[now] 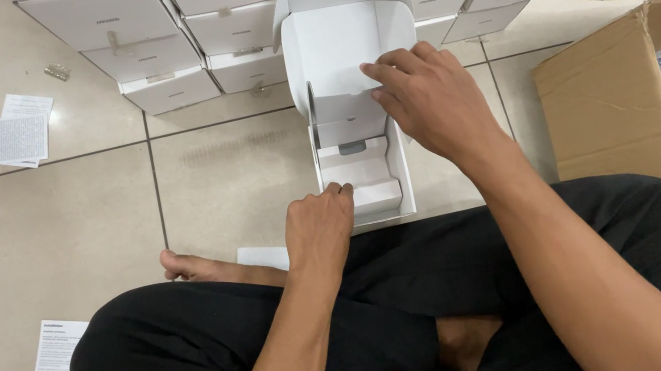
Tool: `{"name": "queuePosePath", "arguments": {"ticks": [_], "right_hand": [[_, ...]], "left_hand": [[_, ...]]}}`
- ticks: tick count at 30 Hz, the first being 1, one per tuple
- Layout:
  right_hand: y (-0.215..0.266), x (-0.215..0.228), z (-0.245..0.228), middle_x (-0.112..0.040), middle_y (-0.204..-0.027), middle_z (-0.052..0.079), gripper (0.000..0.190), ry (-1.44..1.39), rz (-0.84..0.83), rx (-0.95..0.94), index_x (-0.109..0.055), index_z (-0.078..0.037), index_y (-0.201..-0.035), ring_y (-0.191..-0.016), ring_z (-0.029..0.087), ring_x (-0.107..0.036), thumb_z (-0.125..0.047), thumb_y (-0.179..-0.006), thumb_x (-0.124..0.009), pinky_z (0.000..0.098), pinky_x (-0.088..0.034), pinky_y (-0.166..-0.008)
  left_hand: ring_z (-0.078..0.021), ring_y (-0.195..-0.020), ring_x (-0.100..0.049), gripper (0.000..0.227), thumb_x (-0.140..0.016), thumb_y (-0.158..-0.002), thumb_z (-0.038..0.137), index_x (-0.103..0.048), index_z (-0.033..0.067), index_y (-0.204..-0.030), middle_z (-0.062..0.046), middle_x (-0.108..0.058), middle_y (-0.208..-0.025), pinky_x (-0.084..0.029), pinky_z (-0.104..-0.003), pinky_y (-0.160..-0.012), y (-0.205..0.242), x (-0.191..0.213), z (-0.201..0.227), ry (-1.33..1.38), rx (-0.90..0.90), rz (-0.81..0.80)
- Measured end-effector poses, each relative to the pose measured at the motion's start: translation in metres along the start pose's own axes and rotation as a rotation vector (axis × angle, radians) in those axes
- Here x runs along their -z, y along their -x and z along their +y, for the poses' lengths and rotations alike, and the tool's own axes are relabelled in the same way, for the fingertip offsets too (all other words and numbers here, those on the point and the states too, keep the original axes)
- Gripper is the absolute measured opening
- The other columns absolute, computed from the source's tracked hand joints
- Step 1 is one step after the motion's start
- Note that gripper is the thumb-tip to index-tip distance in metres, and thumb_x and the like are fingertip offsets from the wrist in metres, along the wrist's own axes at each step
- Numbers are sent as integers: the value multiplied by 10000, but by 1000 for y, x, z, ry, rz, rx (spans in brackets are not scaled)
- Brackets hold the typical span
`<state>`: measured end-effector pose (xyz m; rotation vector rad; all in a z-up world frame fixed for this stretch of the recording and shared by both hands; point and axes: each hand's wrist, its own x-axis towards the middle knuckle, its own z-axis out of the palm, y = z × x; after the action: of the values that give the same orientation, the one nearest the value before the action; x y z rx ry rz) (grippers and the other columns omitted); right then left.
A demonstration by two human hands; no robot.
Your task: The person packs electronic device components and QR code stickers into product boxes.
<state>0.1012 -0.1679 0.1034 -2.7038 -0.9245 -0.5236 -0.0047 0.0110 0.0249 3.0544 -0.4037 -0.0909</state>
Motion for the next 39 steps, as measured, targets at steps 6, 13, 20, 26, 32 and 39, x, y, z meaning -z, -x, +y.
{"name": "queuePosePath", "arguments": {"ticks": [6, 13, 20, 26, 32, 39], "right_hand": [[13, 7, -2, -687, -1248, 40, 359, -57, -26, -32, -716, -106, -1283, -1053, 265, -595, -237, -950, -747, 408, -467, -929], [16, 15, -4, -650, -1315, 41, 514, -89, -93, -59, -670, -131, -1324, -1178, 280, -554, -301, -853, -786, 424, -431, -985], [26, 46, -6, -602, -1381, 95, 594, -141, -60, -94, -618, -102, -1375, -1264, 316, -517, -401, -886, -775, 469, -412, -1034], [59, 83, -16, -599, -1391, 120, 500, -187, -21, -192, -614, -88, -1378, -1313, 329, -525, -360, -971, -718, 480, -402, -1109], [107, 133, -30, -618, -1370, 128, 430, -214, -82, -323, -656, -77, -1299, -1293, 344, -539, -287, -930, -719, 461, -424, -1068], [211, 176, -12, -676, -1323, 130, 287, -207, 237, -548, -653, -43, -1274, -1224, 267, -638, -106, -996, -691, 348, -525, -981]], "left_hand": [[-235, -710, -744, 412, -712, -759, -25, -706, 65, -1162, -50, -736, -1000, -563, -352, -561, 3, 7, -3, 106, -8, 40], [-281, -727, -734, 274, -717, -854, 126, -717, 77, -1123, -52, -740, -1064, -561, -409, -591, 5, 15, -5, 211, 2, 40], [-308, -743, -730, 274, -690, -906, 284, -760, 109, -1106, -48, -743, -1126, -567, -429, -638, 8, 41, -3, 435, 9, 128], [-293, -723, -735, 300, -635, -954, 378, -782, 144, -1069, -33, -774, -1022, -572, -420, -677, 14, 83, 1, 643, 78, 20], [-261, -704, -750, 326, -624, -947, 426, -795, 163, -1037, -58, -791, -872, -573, -401, -678, 23, 93, 4, 668, 100, -76], [-179, -711, -741, 301, -657, -899, 439, -808, 203, -1009, -6, -801, -834, -562, -342, -655, 33, 135, 60, 824, -62, -216]]}}
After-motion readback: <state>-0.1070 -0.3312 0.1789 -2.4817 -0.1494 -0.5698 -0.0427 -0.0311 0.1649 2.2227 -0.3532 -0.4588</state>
